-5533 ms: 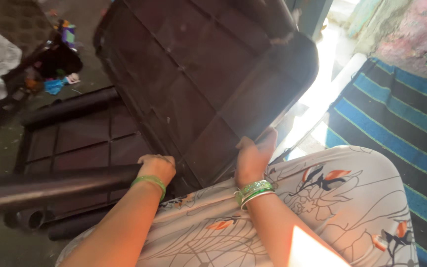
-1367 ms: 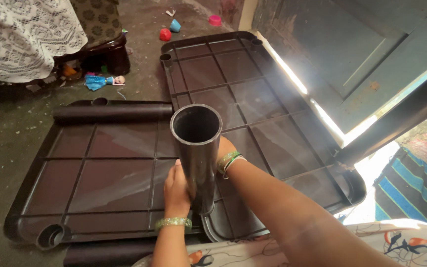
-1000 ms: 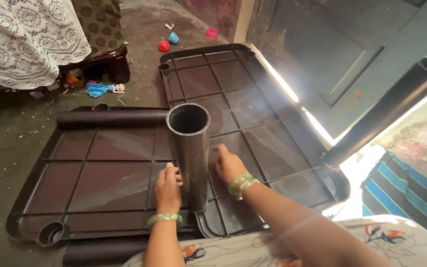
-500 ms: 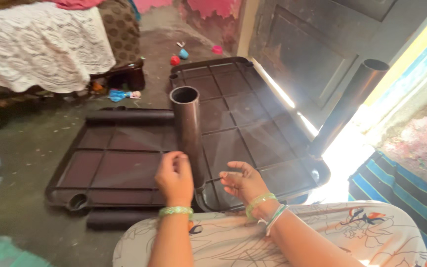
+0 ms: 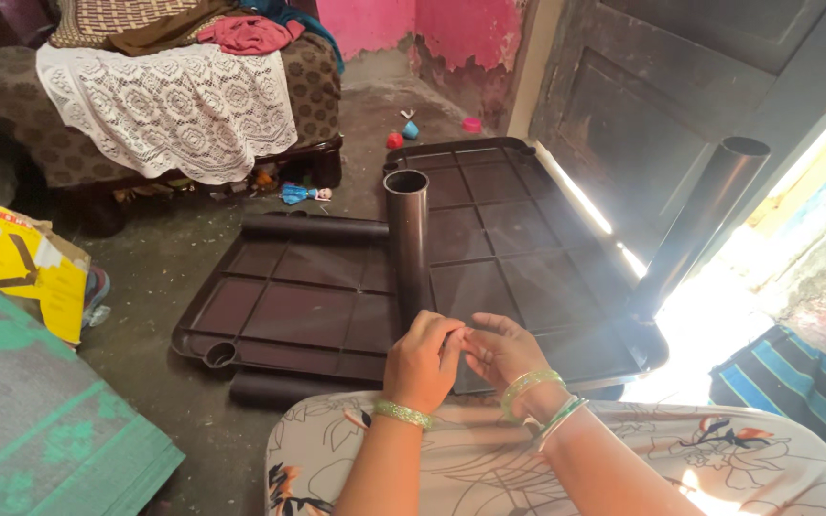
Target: The person assembles a plastic table by inserting cylindrical legs into the underside of the tabletop. They handle the tabletop and legs, aligning and pushing the legs into place one at a time.
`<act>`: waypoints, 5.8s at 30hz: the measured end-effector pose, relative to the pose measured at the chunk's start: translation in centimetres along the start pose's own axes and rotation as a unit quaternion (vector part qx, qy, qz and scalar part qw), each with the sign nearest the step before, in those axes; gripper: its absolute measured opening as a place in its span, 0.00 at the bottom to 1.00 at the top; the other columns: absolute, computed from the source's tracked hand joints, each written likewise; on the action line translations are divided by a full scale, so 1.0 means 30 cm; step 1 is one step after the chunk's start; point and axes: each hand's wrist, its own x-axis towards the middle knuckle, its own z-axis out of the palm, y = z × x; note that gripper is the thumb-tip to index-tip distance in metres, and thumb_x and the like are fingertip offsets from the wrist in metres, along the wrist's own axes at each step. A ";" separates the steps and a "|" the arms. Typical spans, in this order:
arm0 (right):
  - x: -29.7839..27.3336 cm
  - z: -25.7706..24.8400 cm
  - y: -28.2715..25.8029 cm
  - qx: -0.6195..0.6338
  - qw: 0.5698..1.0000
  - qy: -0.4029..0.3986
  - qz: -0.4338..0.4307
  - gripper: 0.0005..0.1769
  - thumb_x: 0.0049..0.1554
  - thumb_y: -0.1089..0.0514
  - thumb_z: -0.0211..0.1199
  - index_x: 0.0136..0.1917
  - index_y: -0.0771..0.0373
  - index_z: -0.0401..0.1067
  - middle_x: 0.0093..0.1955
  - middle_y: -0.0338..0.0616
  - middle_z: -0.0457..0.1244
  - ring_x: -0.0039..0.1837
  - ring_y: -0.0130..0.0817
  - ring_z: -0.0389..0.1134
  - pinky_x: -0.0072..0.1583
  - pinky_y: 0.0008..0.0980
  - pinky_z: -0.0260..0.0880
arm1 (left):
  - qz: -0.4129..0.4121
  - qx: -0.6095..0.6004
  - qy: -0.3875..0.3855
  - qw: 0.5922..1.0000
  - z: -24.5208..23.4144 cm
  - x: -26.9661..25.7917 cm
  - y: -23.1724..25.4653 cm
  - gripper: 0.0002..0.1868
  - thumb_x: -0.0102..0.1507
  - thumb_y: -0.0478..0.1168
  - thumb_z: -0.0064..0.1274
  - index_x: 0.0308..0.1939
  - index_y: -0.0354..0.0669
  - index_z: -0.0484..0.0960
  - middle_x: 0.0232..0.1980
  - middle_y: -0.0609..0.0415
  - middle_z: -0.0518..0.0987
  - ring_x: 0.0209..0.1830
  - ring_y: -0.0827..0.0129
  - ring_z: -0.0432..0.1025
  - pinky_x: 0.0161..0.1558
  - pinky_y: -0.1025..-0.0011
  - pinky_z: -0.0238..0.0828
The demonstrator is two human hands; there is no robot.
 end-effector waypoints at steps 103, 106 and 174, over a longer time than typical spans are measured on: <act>0.163 -0.577 0.031 0.080 0.979 0.165 -0.092 0.36 0.43 0.60 0.53 0.67 0.57 0.64 0.56 0.49 0.61 0.58 0.51 0.63 0.61 0.54 0.66 | -0.592 -0.142 0.190 0.770 0.340 -0.093 -0.075 0.22 0.54 0.40 0.59 0.43 0.23 0.73 0.44 0.33 0.80 0.43 0.44 0.79 0.51 0.55 0.74; 0.151 -0.565 0.006 0.051 0.978 0.165 -0.116 0.37 0.43 0.58 0.54 0.69 0.57 0.64 0.60 0.48 0.61 0.62 0.49 0.61 0.62 0.49 0.63 | -0.583 -0.075 0.182 0.788 0.398 -0.114 -0.104 0.25 0.53 0.42 0.62 0.44 0.24 0.72 0.45 0.33 0.80 0.47 0.46 0.77 0.54 0.55 0.71; 0.115 -0.668 -0.006 0.095 0.882 0.361 -0.288 0.43 0.58 0.31 0.51 0.80 0.50 0.51 0.67 0.43 0.53 0.68 0.40 0.54 0.71 0.53 0.50 | -0.613 -0.519 -0.055 0.593 0.635 -0.128 -0.265 0.43 0.55 0.45 0.58 0.71 0.30 0.63 0.73 0.39 0.62 0.67 0.46 0.70 0.57 0.52 0.73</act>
